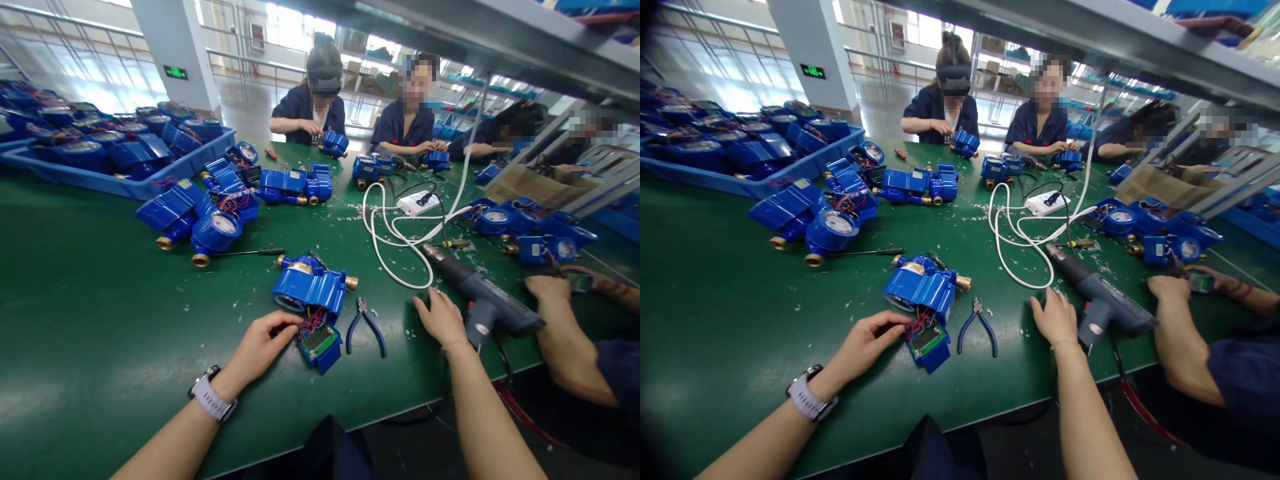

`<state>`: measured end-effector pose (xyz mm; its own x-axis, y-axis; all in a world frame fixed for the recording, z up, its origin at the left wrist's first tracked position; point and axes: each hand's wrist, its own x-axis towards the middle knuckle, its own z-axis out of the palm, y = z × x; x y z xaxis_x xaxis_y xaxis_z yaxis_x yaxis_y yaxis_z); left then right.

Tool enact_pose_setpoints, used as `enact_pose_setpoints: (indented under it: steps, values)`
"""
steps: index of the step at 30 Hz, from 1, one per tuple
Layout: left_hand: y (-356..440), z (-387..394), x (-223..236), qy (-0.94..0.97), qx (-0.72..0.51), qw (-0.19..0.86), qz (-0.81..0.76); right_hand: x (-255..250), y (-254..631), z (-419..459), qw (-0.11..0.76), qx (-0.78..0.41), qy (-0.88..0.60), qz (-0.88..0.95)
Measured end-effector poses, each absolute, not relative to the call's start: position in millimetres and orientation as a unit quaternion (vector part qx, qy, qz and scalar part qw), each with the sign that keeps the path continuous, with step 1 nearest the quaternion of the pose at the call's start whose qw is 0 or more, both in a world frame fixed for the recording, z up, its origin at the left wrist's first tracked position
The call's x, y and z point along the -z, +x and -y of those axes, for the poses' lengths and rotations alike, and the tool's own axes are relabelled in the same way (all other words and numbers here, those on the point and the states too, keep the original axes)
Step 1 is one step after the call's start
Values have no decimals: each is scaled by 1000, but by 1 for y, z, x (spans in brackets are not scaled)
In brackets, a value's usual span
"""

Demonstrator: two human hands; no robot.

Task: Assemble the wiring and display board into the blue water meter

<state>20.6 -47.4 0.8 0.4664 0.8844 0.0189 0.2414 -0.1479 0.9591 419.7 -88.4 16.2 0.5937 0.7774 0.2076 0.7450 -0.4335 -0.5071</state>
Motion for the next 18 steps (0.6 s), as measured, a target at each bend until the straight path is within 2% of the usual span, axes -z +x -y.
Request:
enact_pose_setpoints:
  steps: [2,5,9,10,12,15,18]
  values:
    - [21,48,-2,696,-322,498,-405,-18,415,60,261,-55,-836,479]
    - [21,50,-4,689,-334,495,-411,-29,390,30,274,-91,-786,546]
    - [20,51,-5,677,-336,487,-437,-56,318,38,379,-49,-704,598]
    - [19,51,-5,683,-333,480,-438,-62,297,48,438,-33,-646,624]
    - [19,51,-7,699,-332,467,-428,-71,257,70,466,-2,-529,709]
    - [19,53,-7,718,-345,456,-397,-69,212,94,381,10,-421,823]
    - [20,55,-7,734,-360,439,-372,-54,192,102,310,23,-438,844]
